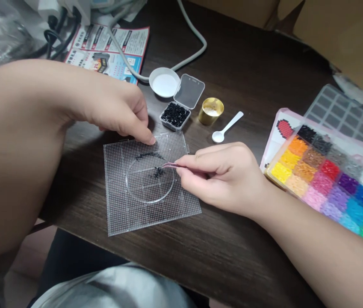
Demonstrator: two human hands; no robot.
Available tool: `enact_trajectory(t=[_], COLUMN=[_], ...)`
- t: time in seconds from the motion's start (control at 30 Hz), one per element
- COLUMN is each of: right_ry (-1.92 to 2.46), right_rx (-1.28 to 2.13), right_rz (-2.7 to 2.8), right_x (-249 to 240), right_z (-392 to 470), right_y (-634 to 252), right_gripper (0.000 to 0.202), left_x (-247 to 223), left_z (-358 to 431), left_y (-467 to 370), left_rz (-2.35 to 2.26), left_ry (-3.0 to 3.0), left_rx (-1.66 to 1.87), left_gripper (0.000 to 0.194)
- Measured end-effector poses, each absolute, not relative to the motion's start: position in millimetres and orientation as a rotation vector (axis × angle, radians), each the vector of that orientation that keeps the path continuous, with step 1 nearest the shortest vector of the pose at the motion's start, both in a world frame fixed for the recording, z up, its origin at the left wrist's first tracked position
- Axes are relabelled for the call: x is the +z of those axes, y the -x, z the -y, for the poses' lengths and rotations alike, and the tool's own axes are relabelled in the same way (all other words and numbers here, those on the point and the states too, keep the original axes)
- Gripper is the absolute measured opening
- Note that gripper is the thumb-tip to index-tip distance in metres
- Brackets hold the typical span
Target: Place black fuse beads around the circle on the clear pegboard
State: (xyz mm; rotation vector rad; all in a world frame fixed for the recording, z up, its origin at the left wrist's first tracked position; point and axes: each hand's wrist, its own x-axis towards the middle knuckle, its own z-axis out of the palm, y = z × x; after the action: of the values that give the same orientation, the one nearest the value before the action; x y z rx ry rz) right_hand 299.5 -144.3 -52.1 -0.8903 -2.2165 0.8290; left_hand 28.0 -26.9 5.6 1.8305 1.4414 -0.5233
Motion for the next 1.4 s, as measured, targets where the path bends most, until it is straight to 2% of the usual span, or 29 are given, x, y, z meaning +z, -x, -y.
enact_trajectory(t=[0.53, 0.73, 1.17, 1.4], right_ry=[0.864, 0.891, 0.889, 0.868], right_rx=[0.878, 0.873, 0.899, 0.889], right_rz=[2.232, 2.233, 2.22, 2.228], right_x=[-50.2, -49.8, -50.8, -49.9], right_z=[143.6, 143.9, 143.3, 142.2], right_y=[-298.5, -299.2, -298.9, -298.2], right_gripper=[0.028, 0.029, 0.029, 0.03], left_x=[3.9, 6.8, 8.1, 11.6], left_z=[27.2, 27.7, 30.1, 30.4], left_y=[-28.1, -27.7, -30.2, -29.7], left_rz=[-1.455, -1.439, -1.48, -1.463], left_ry=[-1.844, -1.828, -1.864, -1.895], left_rx=[-0.518, -0.497, -0.51, -0.496], left_gripper=[0.037, 0.043, 0.037, 0.042])
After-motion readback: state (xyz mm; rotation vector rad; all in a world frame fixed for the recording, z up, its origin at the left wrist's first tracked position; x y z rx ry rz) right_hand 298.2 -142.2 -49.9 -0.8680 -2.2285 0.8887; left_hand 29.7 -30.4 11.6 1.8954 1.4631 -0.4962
